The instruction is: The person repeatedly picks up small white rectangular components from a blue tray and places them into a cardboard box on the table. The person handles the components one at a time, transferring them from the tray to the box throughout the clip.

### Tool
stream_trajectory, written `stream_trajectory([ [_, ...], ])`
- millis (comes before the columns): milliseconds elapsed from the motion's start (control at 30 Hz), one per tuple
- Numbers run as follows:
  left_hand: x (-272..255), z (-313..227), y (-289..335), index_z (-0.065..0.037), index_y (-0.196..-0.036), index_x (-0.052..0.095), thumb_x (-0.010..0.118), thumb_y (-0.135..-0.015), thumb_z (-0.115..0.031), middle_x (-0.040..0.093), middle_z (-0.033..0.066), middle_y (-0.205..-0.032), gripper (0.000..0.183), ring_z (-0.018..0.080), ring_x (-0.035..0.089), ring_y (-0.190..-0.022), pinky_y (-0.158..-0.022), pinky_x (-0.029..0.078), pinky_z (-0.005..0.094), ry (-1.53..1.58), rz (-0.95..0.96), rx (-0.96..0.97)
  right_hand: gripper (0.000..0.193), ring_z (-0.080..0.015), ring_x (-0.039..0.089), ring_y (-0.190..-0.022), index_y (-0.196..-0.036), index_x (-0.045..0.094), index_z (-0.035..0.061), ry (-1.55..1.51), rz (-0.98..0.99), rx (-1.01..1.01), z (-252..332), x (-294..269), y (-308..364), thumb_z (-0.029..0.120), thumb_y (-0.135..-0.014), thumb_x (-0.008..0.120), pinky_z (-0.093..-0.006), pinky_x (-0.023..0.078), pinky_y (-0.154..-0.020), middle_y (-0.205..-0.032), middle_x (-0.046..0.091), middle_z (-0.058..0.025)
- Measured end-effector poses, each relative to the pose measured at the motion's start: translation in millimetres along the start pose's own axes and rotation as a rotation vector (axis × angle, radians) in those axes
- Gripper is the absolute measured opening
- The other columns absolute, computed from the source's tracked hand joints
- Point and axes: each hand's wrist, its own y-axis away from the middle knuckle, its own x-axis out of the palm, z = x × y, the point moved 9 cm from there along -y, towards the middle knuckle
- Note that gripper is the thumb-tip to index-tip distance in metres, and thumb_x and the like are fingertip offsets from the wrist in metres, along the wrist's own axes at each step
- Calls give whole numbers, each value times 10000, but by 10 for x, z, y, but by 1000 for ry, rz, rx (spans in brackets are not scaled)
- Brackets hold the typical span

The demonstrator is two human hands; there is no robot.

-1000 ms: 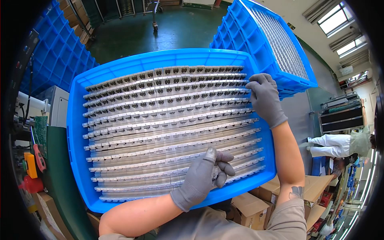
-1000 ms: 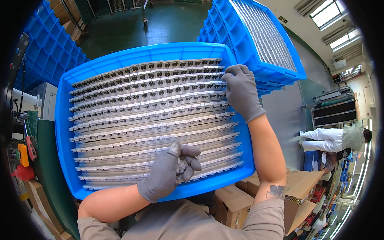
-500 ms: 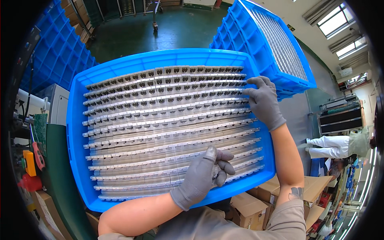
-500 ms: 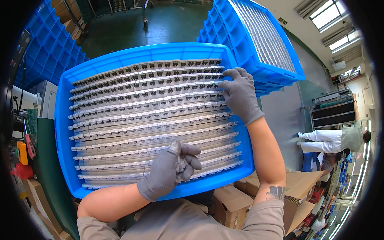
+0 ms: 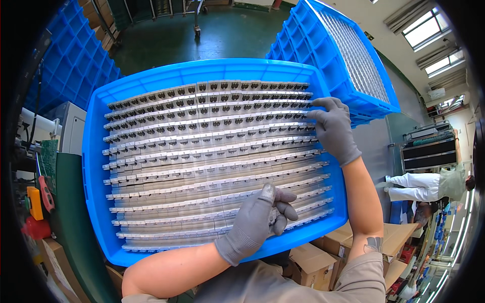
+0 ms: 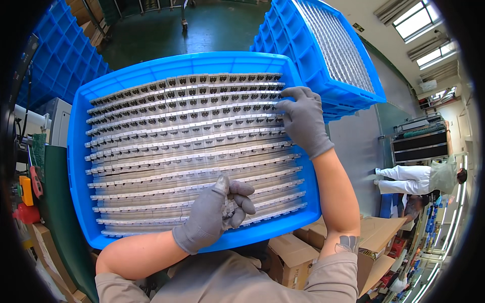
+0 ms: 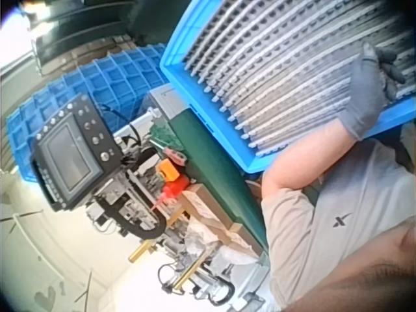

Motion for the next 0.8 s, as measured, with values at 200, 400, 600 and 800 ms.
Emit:
stream_trajectory([
  [200,4,-16,14,34,-1229,595,297,-1104,-540,700,138,-911,658,110,560,-605,-538,430,237,-7,-12,-8,170,-301,565,-1224,-921,775,95,-5,-35,17,-26,1,-6,30,-783,700,-454,400,-1054,-1219,666,-77],
  [400,10,-32,23,61,-1225,591,309,-1113,-487,684,137,-910,626,105,554,-633,-576,458,244,21,5,-7,167,-308,537,-1273,-927,799,103,59,18,6,-2,46,5,58,-784,727,-461,387,-1080,-1254,659,-68],
  [600,10,-27,18,48,-1242,588,285,-1112,-510,692,141,-924,649,109,557,-625,-554,440,242,19,9,5,174,-306,529,-1293,-947,806,103,96,60,12,30,57,0,63,-801,721,-470,379,-1092,-1270,658,-71],
  [800,6,-63,5,37,-1279,579,249,-1097,-576,702,144,-944,719,106,558,-617,-521,418,230,42,23,29,231,-331,608,-1128,-1021,768,98,-223,-93,10,323,-317,10,42,-800,733,-438,476,-974,-1129,675,-116],
])
